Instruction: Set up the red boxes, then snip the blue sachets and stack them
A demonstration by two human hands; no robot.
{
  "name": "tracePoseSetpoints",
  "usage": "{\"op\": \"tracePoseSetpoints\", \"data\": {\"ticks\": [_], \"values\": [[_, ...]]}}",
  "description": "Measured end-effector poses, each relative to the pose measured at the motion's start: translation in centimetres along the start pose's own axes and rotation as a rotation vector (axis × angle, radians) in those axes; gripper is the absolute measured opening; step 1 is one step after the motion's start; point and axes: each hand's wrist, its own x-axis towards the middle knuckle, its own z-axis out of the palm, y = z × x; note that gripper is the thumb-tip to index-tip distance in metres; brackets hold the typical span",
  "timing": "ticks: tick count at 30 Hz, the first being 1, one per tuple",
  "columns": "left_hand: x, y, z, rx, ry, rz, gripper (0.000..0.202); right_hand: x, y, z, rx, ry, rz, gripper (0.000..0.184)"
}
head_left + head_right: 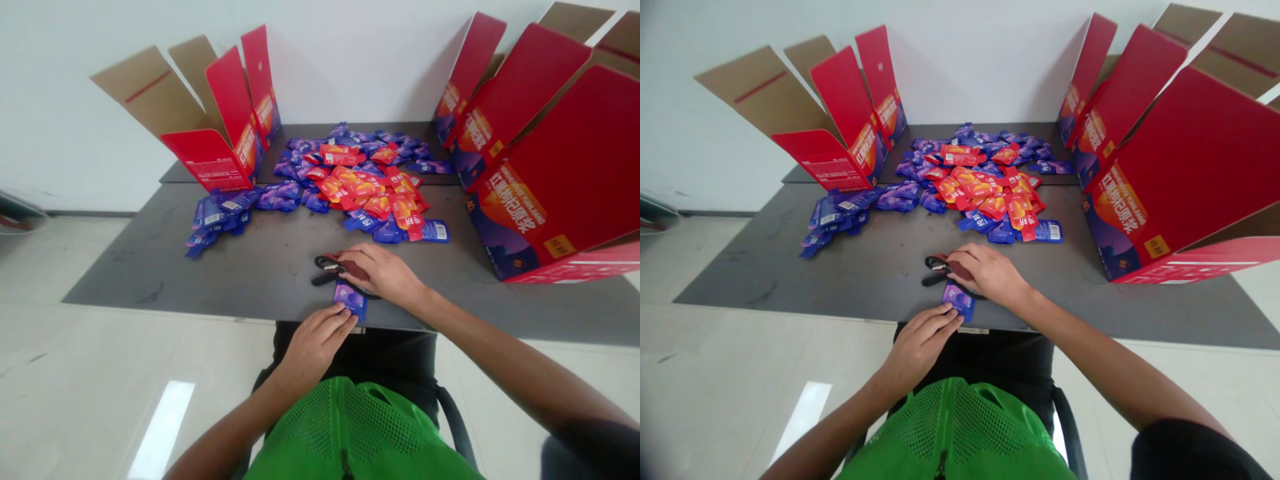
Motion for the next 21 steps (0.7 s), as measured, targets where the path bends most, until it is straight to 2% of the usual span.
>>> {"op": "tracePoseSetpoints", "data": {"ticks": [3, 6, 9, 11, 13, 16, 18, 21], "values": [[-0.2, -0.2, 0.0, -0.016, 0.016, 0.004, 0.04, 0.7, 0.4, -1.7, -0.057, 0.063, 0.024, 0.031], [-0.5, -0.1, 0.3, -0.022, 0.008, -0.006, 0.037, -0.6, -2.6, -2.4, 0.026, 0.125, 0.0, 0.034], [-0.7, 0.1, 0.6, -0.029, -0.025, -0.053, 0.032, -2.6, -5.0, -1.3, 0.133, 0.005, -0.115, 0.034], [-0.6, 0.2, 0.7, -0.033, -0.003, -0.056, 0.032, -2.9, -4.1, -0.3, 0.152, -0.025, -0.125, 0.033], [-0.3, 0.4, 0.6, -0.042, 0.039, -0.04, 0.035, -2.1, -1.7, 0.0, 0.105, 0.027, -0.075, 0.033], [0.3, 0.7, 0.2, -0.067, 0.08, -0.034, 0.038, -0.3, 1.3, -0.9, -0.027, 0.114, -0.019, 0.032], [0.5, 0.9, 0.0, -0.08, 0.08, -0.044, 0.037, 0.1, 0.8, -1.8, -0.046, 0.165, -0.005, 0.032], [0.5, 1.1, -0.1, -0.086, 0.047, -0.076, 0.031, -1.1, -2.5, -1.8, 0.046, 0.17, -0.074, 0.036]]}}
